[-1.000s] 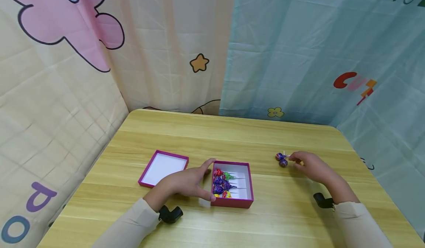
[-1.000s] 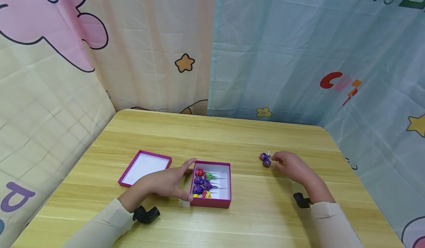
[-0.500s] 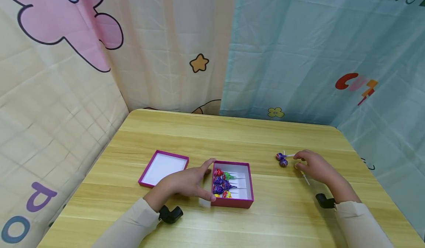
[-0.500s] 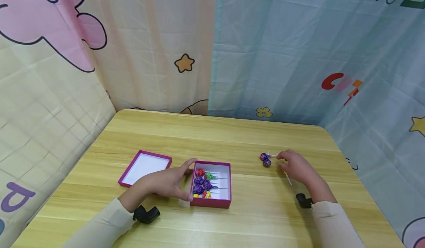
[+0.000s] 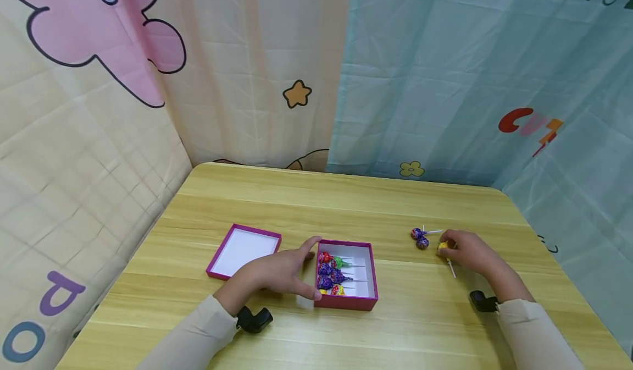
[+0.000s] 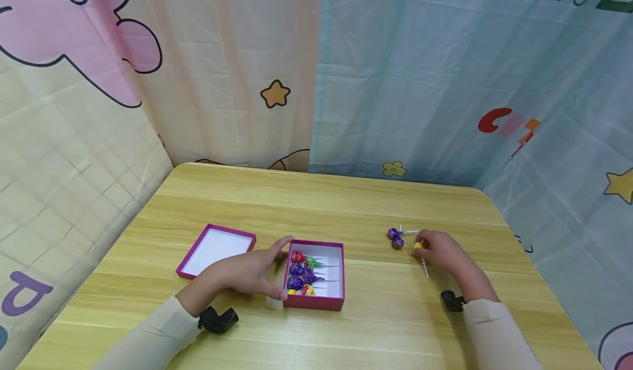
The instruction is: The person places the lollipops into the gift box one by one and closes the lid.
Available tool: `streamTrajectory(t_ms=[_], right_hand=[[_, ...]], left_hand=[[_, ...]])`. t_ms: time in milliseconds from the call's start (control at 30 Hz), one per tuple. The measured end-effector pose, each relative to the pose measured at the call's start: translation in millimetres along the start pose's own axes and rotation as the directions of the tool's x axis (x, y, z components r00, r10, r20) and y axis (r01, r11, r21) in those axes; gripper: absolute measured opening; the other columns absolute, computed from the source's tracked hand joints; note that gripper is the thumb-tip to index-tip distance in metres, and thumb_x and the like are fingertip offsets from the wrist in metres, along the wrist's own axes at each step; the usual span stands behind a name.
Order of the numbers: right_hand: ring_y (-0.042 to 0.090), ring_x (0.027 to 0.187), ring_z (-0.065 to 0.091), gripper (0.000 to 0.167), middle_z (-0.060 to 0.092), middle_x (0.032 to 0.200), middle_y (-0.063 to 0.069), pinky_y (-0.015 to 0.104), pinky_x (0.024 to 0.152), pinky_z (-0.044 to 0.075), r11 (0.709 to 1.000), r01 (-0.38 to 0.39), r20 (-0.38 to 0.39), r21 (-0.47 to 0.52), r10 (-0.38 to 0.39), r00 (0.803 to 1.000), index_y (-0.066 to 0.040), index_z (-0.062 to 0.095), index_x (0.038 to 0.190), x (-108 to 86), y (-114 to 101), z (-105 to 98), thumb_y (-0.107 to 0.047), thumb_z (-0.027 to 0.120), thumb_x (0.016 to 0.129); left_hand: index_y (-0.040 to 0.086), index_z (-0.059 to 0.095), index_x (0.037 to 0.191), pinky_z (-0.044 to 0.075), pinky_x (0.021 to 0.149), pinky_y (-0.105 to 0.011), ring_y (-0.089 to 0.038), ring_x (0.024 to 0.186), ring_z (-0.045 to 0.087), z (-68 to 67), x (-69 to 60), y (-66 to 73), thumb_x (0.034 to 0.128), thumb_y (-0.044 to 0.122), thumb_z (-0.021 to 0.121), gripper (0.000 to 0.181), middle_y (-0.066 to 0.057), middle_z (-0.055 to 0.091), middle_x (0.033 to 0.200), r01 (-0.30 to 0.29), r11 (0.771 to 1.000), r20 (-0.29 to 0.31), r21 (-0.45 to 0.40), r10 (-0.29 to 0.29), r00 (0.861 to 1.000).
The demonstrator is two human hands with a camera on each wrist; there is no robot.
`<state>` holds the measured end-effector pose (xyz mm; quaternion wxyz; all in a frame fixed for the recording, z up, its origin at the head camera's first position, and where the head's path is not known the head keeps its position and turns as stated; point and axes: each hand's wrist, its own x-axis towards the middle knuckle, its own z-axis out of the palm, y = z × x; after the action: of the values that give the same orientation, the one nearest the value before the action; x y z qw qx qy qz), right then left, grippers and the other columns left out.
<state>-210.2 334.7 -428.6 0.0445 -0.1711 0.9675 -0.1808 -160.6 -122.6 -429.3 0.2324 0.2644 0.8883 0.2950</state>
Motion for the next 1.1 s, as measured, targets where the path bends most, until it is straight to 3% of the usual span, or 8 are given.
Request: streamTrajectory(t_ms=[233,367,667,1100], right_hand=[[0.017,0.073,0.051,0.017,0.059,0.084,0.001,0.037,0.063,0.045,1.000,0.030,0.007,0.000,-0.030,1.000,0.000,0.064,0.103,3.4,-3,1,-0.011,0.070,0.092],[0.019,0.078,0.057,0.018,0.063,0.089,0.004,0.039,0.067,0.048,0.999,0.041,0.003,-0.002,-0.041,0.999,0.000,0.065,0.105,5.4,-7,1,-0.010,0.070,0.091],[0.022,0.082,0.062,0.017,0.066,0.096,0.008,0.039,0.066,0.051,0.997,0.041,0.034,0.071,-0.043,0.998,-0.001,0.062,0.108,6.0,-21,-8,-0.007,0.068,0.092],[0.024,0.089,0.062,0.015,0.065,0.099,0.005,0.041,0.074,0.052,0.993,0.109,0.011,0.041,-0.109,0.994,-0.004,0.063,0.106,8.7,-45,-19,-0.002,0.066,0.092]], left_hand=[[0.023,0.001,0.160,0.030,0.114,-0.046,-0.022,0.140,0.037,0.3,-0.3,1.4,0.0743,0.066,0.076,0.122,-0.009,0.038,0.156,0.006,1.000,-0.005,-0.005,-0.006,1.000],[0.023,0.001,0.160,0.030,0.114,-0.046,-0.022,0.140,0.038,0.4,-0.6,2.5,0.0746,0.066,0.076,0.122,-0.008,0.038,0.156,0.008,1.000,-0.006,-0.005,-0.008,1.000],[0.022,0.001,0.160,0.029,0.114,-0.045,-0.022,0.141,0.036,0.7,-0.4,1.1,0.0745,0.066,0.076,0.122,-0.008,0.038,0.156,0.008,1.000,-0.007,-0.003,-0.008,1.000],[0.022,0.000,0.160,0.030,0.114,-0.045,-0.021,0.140,0.037,0.2,0.6,0.1,0.0749,0.067,0.075,0.122,-0.008,0.037,0.156,-0.001,1.000,-0.006,-0.001,0.001,1.000]])
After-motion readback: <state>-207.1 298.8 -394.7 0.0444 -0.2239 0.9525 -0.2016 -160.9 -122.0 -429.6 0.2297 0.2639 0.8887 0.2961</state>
